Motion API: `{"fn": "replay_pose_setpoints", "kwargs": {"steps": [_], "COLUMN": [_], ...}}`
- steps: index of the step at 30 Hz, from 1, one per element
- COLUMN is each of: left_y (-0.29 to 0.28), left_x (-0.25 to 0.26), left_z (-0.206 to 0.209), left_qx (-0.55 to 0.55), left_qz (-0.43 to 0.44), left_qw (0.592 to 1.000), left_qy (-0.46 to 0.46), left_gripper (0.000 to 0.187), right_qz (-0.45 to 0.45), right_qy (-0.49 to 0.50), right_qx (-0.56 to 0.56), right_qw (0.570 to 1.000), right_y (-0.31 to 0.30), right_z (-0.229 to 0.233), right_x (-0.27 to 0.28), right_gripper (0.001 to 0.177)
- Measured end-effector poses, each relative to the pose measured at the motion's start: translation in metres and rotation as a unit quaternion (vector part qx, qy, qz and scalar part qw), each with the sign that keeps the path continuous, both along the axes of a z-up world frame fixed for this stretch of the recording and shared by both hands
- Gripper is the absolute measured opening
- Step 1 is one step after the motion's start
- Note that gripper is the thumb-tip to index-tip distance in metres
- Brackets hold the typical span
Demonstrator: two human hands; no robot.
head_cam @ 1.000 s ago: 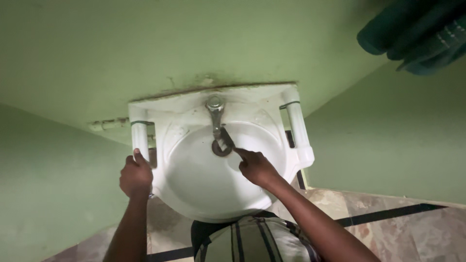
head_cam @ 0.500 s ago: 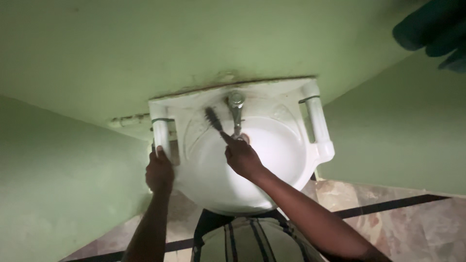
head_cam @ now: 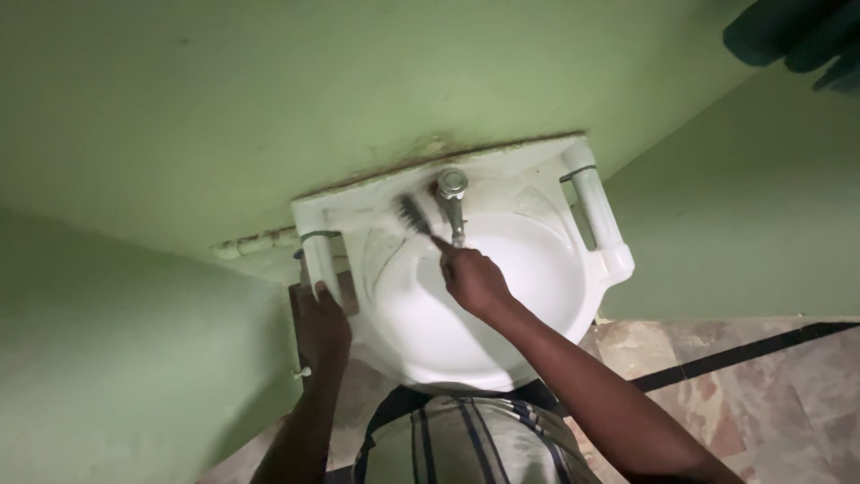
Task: The person scrubs a white wall-mounted sink with a brush, focusing on the basin, drain, and faucet area. The person repeatedly brushes the sink surfaces while holding the sink handles for stability.
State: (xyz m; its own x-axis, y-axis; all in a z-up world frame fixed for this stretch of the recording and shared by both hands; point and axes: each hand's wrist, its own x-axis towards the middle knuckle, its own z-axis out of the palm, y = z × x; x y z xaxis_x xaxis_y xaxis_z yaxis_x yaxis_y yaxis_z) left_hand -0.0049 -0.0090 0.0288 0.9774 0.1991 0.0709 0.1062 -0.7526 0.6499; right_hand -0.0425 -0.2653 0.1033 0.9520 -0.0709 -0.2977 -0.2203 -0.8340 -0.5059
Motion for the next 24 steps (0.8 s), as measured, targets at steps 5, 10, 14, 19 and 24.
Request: {"fn": "replay_pose_setpoints", "kwargs": {"steps": [5, 10, 14, 19, 24], "left_y": [-0.002, 0.002, 0.001, 0.004, -0.001], "left_x": [0.002, -0.001, 0.005, 0.004, 0.005], "left_z": [0.023, 0.017, -0.005, -0.016, -0.007], "left_qx": [-0.059, -0.065, -0.012, -0.028, -0.029], "left_qz": [0.003, 0.014, -0.004, 0.041, 0.036], "left_qw": [0.985, 0.981, 0.998, 0.985, 0.984], "left_qy": [0.163, 0.18, 0.054, 0.167, 0.174], "left_gripper": [0.051, 0.054, 0.054, 0.057, 0.058], "right_qz": [0.112, 0.084, 0.13, 0.14, 0.146], "right_qy": [0.004, 0.033, -0.059, -0.085, -0.024], "right_qx": [0.101, -0.053, -0.075, -0.087, -0.063], "right_qw": [0.989, 0.995, 0.987, 0.983, 0.987], "right_y": [0.016, 0.031, 0.026, 0.004, 0.012], "right_z": [0.005, -0.002, -0.014, -0.014, -0.015], "right_x": [-0.005, 0.04, 0.042, 0.011, 0.041], "right_gripper": [0.057, 0.061, 0.066, 0.067, 0.061]}}
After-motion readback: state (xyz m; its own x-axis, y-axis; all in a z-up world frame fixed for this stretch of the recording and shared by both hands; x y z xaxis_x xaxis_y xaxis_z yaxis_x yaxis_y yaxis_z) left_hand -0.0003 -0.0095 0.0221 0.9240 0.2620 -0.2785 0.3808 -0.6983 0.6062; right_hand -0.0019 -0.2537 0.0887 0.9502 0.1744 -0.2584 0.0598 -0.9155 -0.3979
